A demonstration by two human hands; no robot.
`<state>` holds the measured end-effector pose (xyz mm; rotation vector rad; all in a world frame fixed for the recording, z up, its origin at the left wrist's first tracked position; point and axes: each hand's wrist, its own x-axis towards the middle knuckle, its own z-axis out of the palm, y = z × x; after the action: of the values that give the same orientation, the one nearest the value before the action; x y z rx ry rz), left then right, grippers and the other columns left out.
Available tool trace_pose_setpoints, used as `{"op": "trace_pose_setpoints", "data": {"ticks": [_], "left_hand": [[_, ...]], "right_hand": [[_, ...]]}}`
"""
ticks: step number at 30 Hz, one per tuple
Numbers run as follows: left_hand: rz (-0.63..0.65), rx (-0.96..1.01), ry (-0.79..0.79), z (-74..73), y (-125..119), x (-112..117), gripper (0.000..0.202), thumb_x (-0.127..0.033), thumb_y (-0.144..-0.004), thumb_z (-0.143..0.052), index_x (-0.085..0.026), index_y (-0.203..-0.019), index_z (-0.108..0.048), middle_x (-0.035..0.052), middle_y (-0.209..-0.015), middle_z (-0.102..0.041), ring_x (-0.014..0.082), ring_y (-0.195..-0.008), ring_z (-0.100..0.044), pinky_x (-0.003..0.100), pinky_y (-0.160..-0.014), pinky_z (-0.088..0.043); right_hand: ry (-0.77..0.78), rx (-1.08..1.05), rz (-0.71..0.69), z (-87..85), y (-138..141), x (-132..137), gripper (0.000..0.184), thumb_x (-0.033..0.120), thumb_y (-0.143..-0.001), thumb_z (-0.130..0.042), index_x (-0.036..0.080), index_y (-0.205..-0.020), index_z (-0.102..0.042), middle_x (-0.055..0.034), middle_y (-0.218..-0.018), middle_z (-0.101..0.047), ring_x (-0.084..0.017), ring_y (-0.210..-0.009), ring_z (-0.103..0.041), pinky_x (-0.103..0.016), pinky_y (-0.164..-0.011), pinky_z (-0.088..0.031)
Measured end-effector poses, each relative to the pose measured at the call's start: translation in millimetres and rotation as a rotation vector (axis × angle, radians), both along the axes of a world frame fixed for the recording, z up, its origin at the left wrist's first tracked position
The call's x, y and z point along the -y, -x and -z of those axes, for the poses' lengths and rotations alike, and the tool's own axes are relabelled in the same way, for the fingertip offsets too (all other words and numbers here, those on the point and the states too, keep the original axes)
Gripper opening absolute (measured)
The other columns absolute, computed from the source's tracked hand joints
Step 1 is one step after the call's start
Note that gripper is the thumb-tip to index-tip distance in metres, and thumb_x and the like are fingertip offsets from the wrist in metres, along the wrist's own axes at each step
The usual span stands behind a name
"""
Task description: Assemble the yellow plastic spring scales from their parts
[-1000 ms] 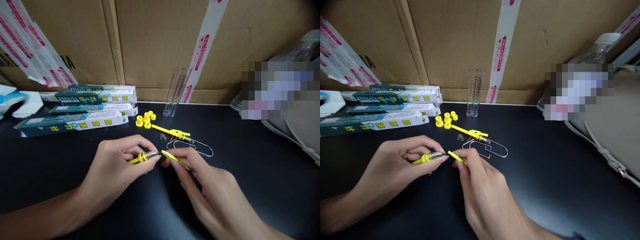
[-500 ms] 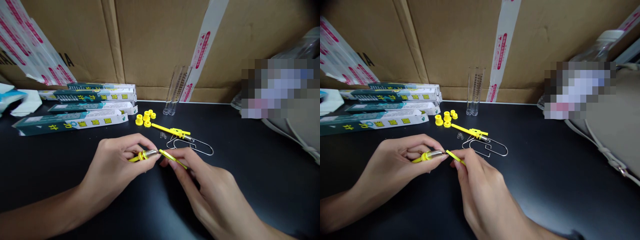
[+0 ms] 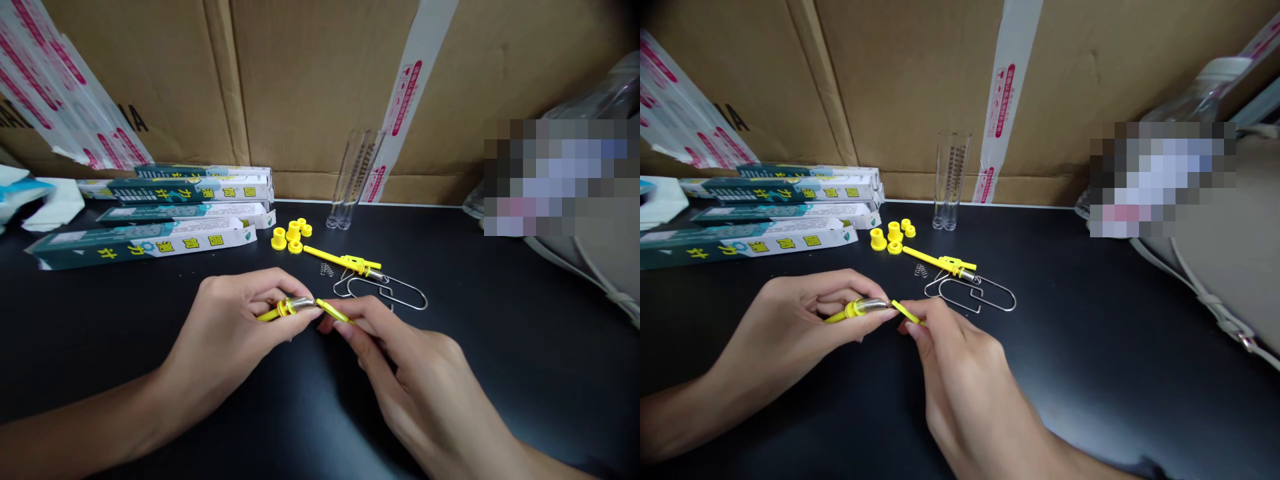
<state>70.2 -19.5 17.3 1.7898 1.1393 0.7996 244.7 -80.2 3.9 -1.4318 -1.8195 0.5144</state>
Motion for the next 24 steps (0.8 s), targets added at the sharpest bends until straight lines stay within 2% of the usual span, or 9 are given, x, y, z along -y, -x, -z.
{"op": "trace_pose_setpoints", "data": {"ticks": [4, 8, 13, 20, 24], "left_hand": [[0.004, -0.007, 0.007, -1.6, 1, 0, 0.005, -0.024, -0.079, -0.077, -0.023, -0.075, -0.073, -0.0090, -0.055, -0.064, 0.0050, -0.050, -0.055, 0.010, -0.047, -0.037], [-0.001, -0.011, 0.022, -2.4, 0, -1, 0.006, -0.023, -0.078, -0.078, -0.022, -0.075, -0.073, -0.0086, -0.054, -0.064, 0.0050, -0.050, -0.054, 0.010, -0.048, -0.038], [-0.006, 0.025, 0.068, -0.5, 2, 0, 0.005, -0.026, -0.079, -0.078, -0.023, -0.079, -0.074, -0.0092, -0.053, -0.062, 0.0030, -0.040, -0.044, 0.011, -0.038, -0.032], [0.015, 0.077, 0.084, 0.3, 3, 3, 0.003, -0.024, -0.081, -0.077, -0.023, -0.078, -0.075, -0.0088, -0.055, -0.065, 0.0037, -0.043, -0.051, 0.008, -0.042, -0.039], [0.021, 0.118, 0.078, -0.2, 3, 3, 0.005, -0.022, -0.080, -0.078, -0.023, -0.077, -0.075, -0.0094, -0.053, -0.064, 0.0036, -0.044, -0.053, 0.007, -0.043, -0.040]], "right_hand": [[0.026, -0.030, 0.009, -2.0, 0, -1, 0.021, 0.016, -0.098, -0.043, 0.022, -0.094, -0.063, 0.0000, -0.078, -0.073, -0.011, -0.059, -0.068, -0.016, -0.056, -0.052], [0.078, -0.051, -0.004, 0.2, 0, 0, 0.021, 0.016, -0.099, -0.044, 0.022, -0.097, -0.063, 0.0029, -0.073, -0.070, -0.009, -0.051, -0.060, -0.016, -0.052, -0.048], [0.214, -0.159, -0.047, 6.2, -4, 4, 0.017, 0.025, -0.103, -0.044, 0.024, -0.101, -0.061, 0.0028, -0.074, -0.065, -0.009, -0.047, -0.048, -0.019, -0.044, -0.037], [0.416, -0.379, -0.095, 9.5, -6, 6, 0.022, 0.039, -0.103, -0.045, 0.024, -0.097, -0.060, 0.0022, -0.072, -0.060, -0.008, -0.044, -0.039, -0.022, -0.042, -0.031], [0.377, -0.355, -0.093, 10.5, -4, 6, 0.020, 0.037, -0.103, -0.045, 0.026, -0.098, -0.060, 0.0020, -0.077, -0.064, -0.008, -0.047, -0.040, -0.022, -0.044, -0.033]]}}
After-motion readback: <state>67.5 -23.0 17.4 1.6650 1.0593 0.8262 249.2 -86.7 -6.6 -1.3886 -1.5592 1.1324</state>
